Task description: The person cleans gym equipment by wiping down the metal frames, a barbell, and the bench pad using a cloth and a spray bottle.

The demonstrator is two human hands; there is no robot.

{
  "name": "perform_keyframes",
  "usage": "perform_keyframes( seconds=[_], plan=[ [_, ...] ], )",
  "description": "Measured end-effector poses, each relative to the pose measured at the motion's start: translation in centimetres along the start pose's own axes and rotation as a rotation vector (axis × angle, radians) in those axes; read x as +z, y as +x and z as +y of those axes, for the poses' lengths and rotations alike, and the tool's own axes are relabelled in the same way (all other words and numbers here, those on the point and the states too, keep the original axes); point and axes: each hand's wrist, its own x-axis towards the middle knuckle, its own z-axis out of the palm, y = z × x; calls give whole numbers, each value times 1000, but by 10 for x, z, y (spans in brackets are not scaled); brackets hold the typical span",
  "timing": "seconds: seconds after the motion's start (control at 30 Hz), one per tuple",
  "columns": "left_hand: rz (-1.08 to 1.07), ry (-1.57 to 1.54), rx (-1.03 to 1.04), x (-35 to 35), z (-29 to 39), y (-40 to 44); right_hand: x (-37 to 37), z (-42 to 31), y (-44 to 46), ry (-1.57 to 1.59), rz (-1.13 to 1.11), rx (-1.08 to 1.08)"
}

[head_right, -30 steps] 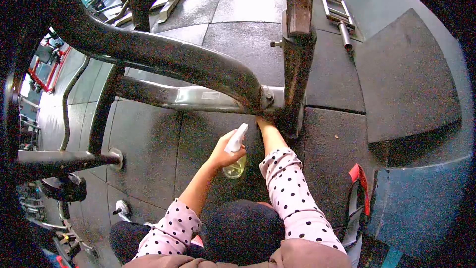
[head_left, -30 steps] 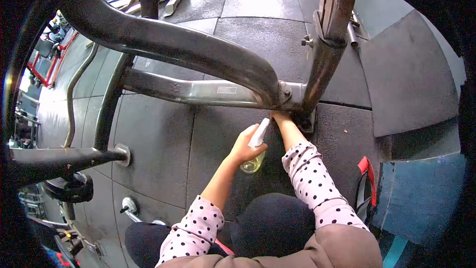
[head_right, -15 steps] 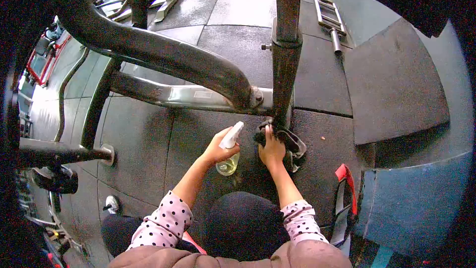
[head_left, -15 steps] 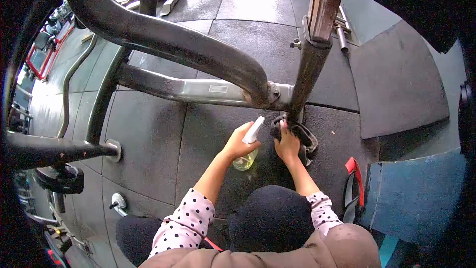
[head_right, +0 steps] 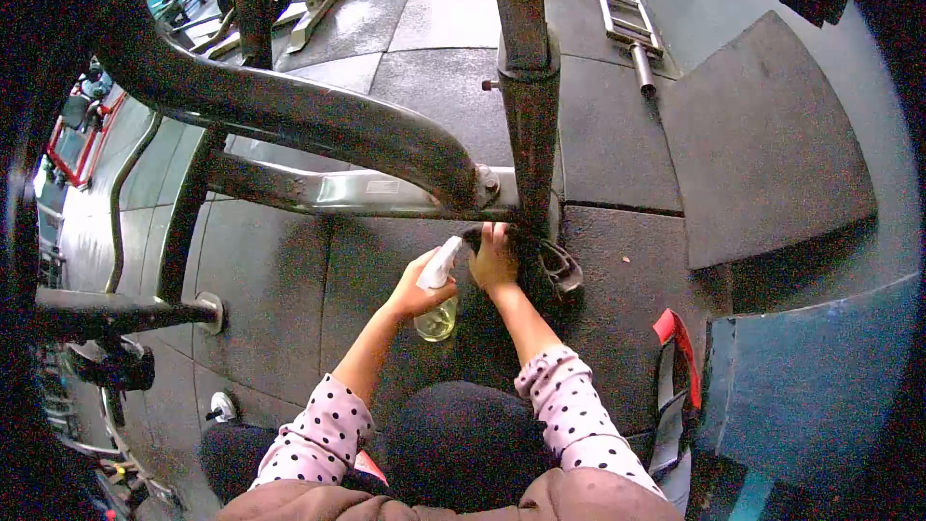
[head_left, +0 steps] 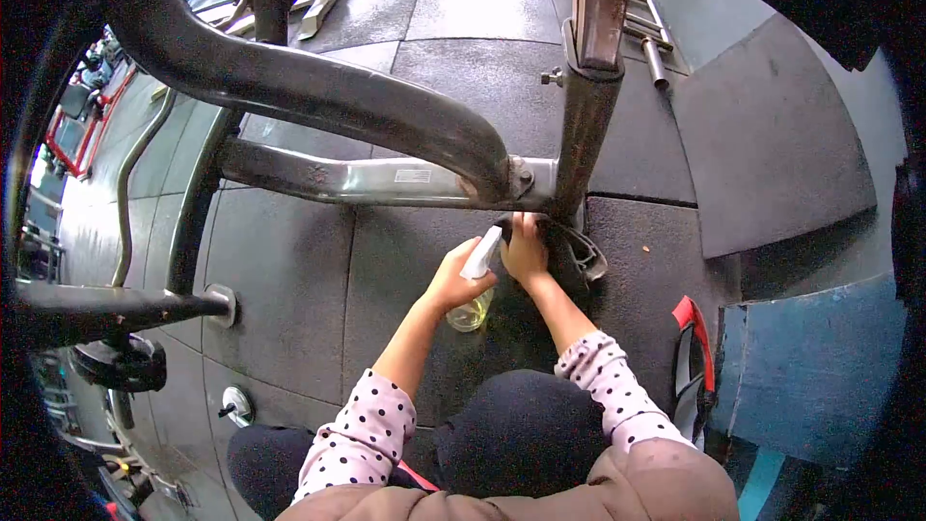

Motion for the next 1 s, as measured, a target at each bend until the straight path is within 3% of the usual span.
perform_keyframes(
  seconds=[0.07,0.13,0.17,0.2,0.33,0.4,0.5,0.53,0.6,0.67,0.7,0.93,0.97,1.0],
  plan=[
    [-15,-21,16,0,3,1,21,5,23,41,-72,105],
    [-50,-17,2,-4,17,0,24,12,54,-252,-557,10],
    [-22,-56,22,-3,22,-2,65,34,62,-185,-166,-56],
    [-5,-8,75,-1,12,-1,69,36,72,-69,-363,209],
    [-2,8,60,-1,10,-5,52,21,74,-4,-27,133],
    [4,24,55,-2,6,-4,52,27,68,-31,-112,152],
    [12,93,83,-2,0,2,-19,-15,56,-76,-550,302],
    [16,106,89,-2,5,3,-12,-10,38,-70,-261,174],
    [28,105,82,0,10,4,-7,-3,14,-69,-137,67],
    [38,164,137,1,9,4,-14,2,-8,-79,-103,3],
    [-45,113,10,-1,16,3,-20,5,-18,-83,-86,-29],
    [-28,86,-1,2,-9,-3,-77,21,-50,-256,-249,164],
    [-30,93,7,3,-9,-3,-80,27,-53,-213,-122,129],
    [-25,101,19,4,-8,-3,-86,28,-50,-134,-118,226]
  ],
)
